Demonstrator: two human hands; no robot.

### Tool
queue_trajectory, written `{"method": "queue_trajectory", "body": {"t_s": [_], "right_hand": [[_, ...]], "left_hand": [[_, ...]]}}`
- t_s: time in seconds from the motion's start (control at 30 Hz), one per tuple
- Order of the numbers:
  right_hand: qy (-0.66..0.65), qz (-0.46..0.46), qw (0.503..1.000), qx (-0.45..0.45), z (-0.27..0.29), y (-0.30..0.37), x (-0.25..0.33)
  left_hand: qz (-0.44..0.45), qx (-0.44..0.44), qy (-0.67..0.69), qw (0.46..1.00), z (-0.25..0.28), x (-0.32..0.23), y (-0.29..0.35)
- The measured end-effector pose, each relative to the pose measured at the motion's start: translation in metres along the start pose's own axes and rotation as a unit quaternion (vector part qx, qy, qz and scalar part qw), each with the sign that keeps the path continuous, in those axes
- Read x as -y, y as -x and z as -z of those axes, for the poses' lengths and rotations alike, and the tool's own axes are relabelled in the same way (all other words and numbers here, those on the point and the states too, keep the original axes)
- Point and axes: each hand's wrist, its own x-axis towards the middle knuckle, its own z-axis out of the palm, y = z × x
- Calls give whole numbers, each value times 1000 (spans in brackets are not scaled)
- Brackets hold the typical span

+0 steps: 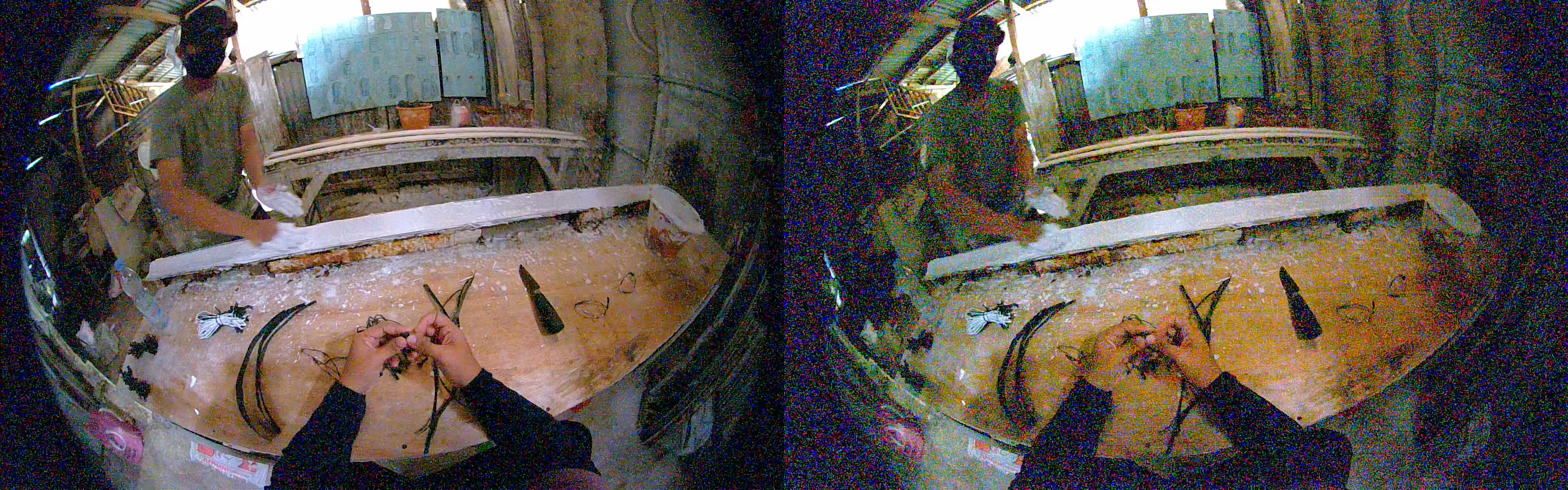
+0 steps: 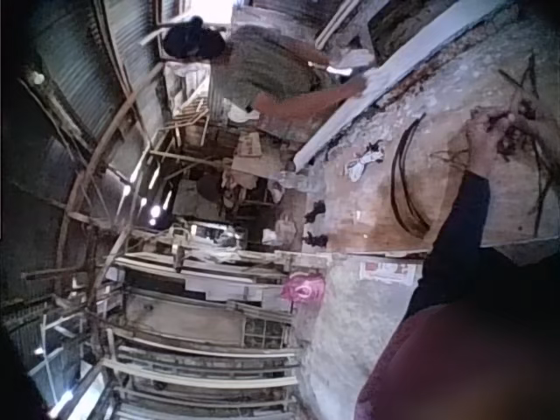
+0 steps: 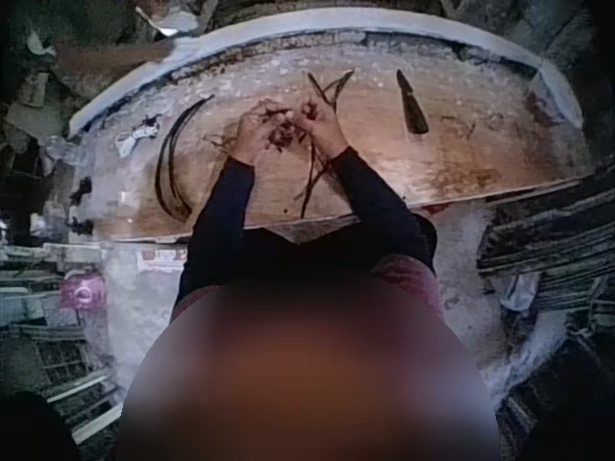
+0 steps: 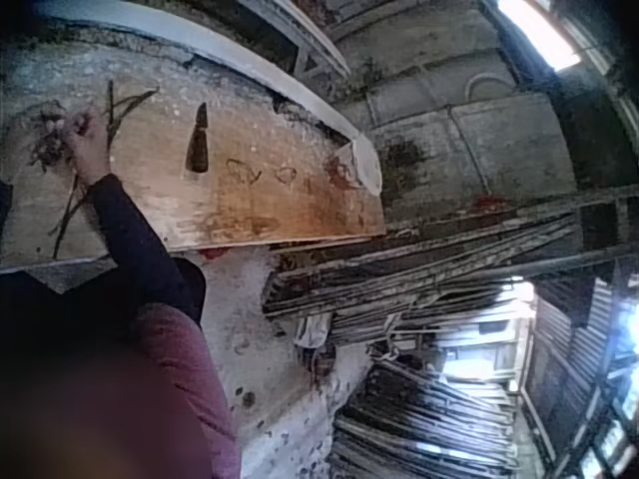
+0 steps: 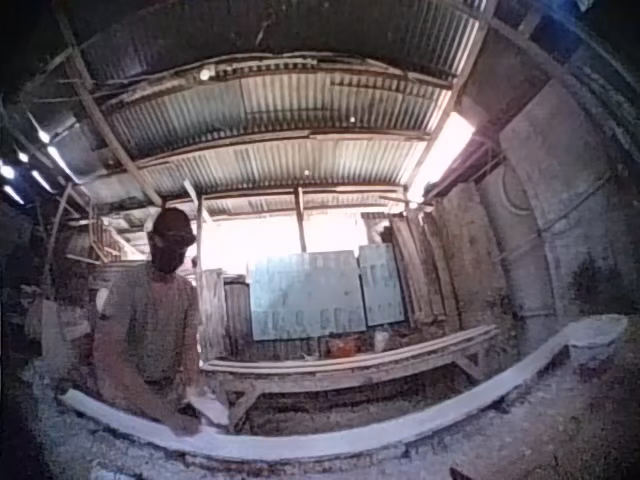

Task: The person ties small black cords into knots by hand at a workbench. A coworker in the background wipes a long white board with a cloth. The person continues to tie and stack the cords throughout the clip.

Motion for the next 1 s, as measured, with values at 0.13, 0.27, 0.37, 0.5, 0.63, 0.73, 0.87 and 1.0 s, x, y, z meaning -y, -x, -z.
{"method": "queue_trajectory", "body": {"t_s": [0.13,0.27,0.37,0.5,0.63,0.73,0.87,1.0], "right_hand": [[4,17,1000,-6,-4,1,4],[43,41,998,-15,-7,0,2],[62,50,997,-15,-8,2,-2],[93,82,992,-5,-12,5,-5],[54,62,996,24,-8,7,-1],[77,86,993,19,-7,10,2],[87,78,993,4,-9,9,4],[58,107,992,19,-12,8,8]], "left_hand": [[25,-4,17,1000,1,-3,1],[32,-20,32,999,0,0,0],[24,-73,18,997,3,6,-4],[-23,-96,16,995,8,10,-7],[-2,-83,5,997,8,8,-6],[-12,-44,17,999,10,4,-6],[-33,-4,100,994,9,0,-2],[-26,55,34,998,8,3,-5]]}}
